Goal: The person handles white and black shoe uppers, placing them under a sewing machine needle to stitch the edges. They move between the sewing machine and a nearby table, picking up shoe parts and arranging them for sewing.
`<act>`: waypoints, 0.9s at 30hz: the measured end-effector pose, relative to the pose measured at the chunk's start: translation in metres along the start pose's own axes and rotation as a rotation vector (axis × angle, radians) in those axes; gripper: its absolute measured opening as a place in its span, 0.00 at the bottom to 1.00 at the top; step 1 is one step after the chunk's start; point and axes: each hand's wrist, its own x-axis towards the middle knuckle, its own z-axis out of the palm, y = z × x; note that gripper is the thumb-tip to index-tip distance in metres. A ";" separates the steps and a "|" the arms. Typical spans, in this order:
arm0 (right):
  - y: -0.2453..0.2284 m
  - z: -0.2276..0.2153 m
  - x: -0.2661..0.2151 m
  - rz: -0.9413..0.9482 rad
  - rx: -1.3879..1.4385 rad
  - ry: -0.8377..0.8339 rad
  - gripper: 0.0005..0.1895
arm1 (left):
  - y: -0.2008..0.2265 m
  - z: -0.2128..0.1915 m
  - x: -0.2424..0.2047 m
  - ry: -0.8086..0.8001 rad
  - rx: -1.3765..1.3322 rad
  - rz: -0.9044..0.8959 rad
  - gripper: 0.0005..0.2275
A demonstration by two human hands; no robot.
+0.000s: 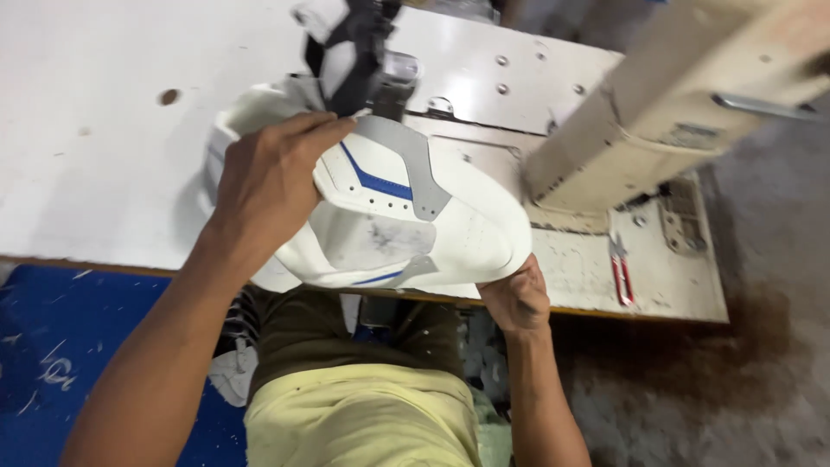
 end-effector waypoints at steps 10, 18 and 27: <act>-0.037 0.005 -0.055 -0.048 -0.272 0.317 0.23 | 0.064 0.087 0.049 0.169 0.093 0.270 0.16; -0.018 0.015 -0.036 -0.108 0.020 0.454 0.29 | 0.099 0.161 -0.093 0.041 -0.893 -0.549 0.24; 0.016 0.013 -0.026 -0.063 0.182 0.429 0.30 | 0.085 0.173 -0.073 -0.069 -1.545 -0.761 0.28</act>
